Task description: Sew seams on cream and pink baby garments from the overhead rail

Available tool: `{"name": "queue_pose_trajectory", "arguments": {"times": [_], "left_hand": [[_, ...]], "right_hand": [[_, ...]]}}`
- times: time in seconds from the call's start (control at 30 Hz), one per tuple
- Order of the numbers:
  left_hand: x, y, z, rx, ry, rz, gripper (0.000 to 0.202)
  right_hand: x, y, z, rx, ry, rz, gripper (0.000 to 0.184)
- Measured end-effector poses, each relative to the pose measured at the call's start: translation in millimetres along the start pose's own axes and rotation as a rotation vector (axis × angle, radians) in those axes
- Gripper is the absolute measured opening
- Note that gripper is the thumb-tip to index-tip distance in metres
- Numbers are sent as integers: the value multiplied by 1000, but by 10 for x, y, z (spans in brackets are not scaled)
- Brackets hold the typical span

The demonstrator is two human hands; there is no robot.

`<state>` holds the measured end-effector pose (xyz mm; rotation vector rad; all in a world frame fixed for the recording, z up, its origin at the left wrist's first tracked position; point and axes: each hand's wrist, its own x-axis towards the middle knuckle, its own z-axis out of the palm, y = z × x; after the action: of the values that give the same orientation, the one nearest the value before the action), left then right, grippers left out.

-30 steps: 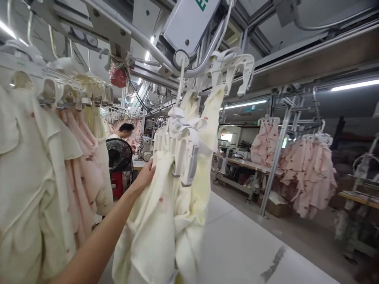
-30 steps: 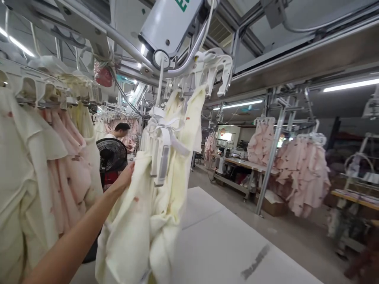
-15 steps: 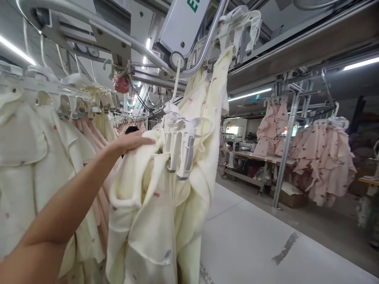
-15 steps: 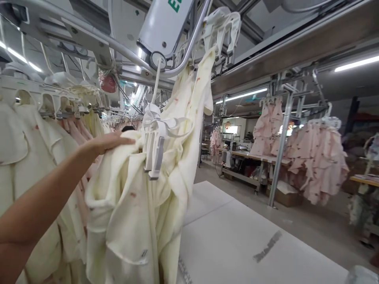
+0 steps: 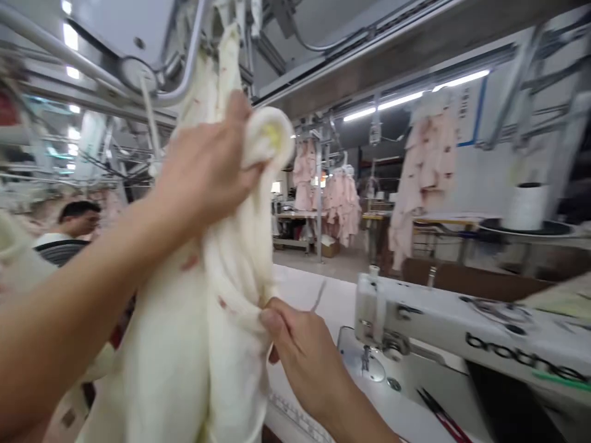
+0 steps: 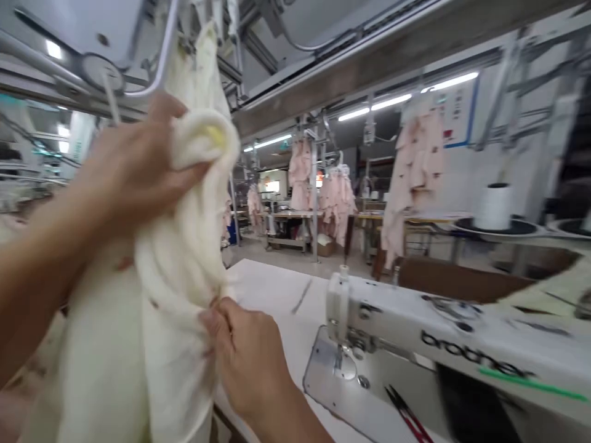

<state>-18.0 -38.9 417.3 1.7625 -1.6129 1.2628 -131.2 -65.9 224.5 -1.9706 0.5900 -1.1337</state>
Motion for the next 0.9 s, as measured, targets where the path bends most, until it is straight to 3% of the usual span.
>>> {"name": "queue_pose_trajectory", "arguments": {"times": [0.1, 0.17, 0.23, 0.3, 0.33, 0.43, 0.47, 0.53, 0.63, 0.7, 0.73, 0.83, 0.9], "left_hand": [[-176, -280, 65, 174, -165, -42, 67], [-375, -483, 262, 186, -414, 38, 68], [-642, -501, 553, 106, -489, 49, 73], [-963, -259, 879, -157, -432, 44, 73], [-1130, -57, 1029, -413, -477, 81, 65], [-1535, 624, 1288, -1041, -919, 132, 39], [-1603, 798, 1290, -1212, -989, 132, 28], [-1610, 987, 1194, -1555, -1116, 68, 28], [-1427, 983, 1050, -1830, -1251, 33, 43], [-1376, 960, 1152, -1695, -1236, 124, 42], [-1420, 976, 1277, -1550, -1171, 178, 39], [-1830, 1131, 1794, -1122, -874, 286, 30], [-2190, 1250, 2074, -1104, -837, 348, 16]], "right_hand": [[-11, 95, -321, 156, 276, 56, 52], [-149, 220, -454, 245, 324, 128, 46], [-284, 406, -460, 370, 269, 243, 37], [-391, 611, -375, 622, 212, 340, 42], [-439, 693, -330, 750, 218, 372, 48], [-609, 707, -332, 868, 316, 432, 54], [-676, 618, -397, 826, 326, 439, 55], [-807, 350, -591, 722, 297, 450, 56], [-920, 54, -842, 708, 228, 495, 55], [-942, 160, -842, 618, 251, 505, 50], [-957, 318, -782, 505, 282, 494, 46], [-1091, 1017, -482, -56, 340, 497, 40], [-1228, 1435, -326, -126, 269, 579, 41]]}}
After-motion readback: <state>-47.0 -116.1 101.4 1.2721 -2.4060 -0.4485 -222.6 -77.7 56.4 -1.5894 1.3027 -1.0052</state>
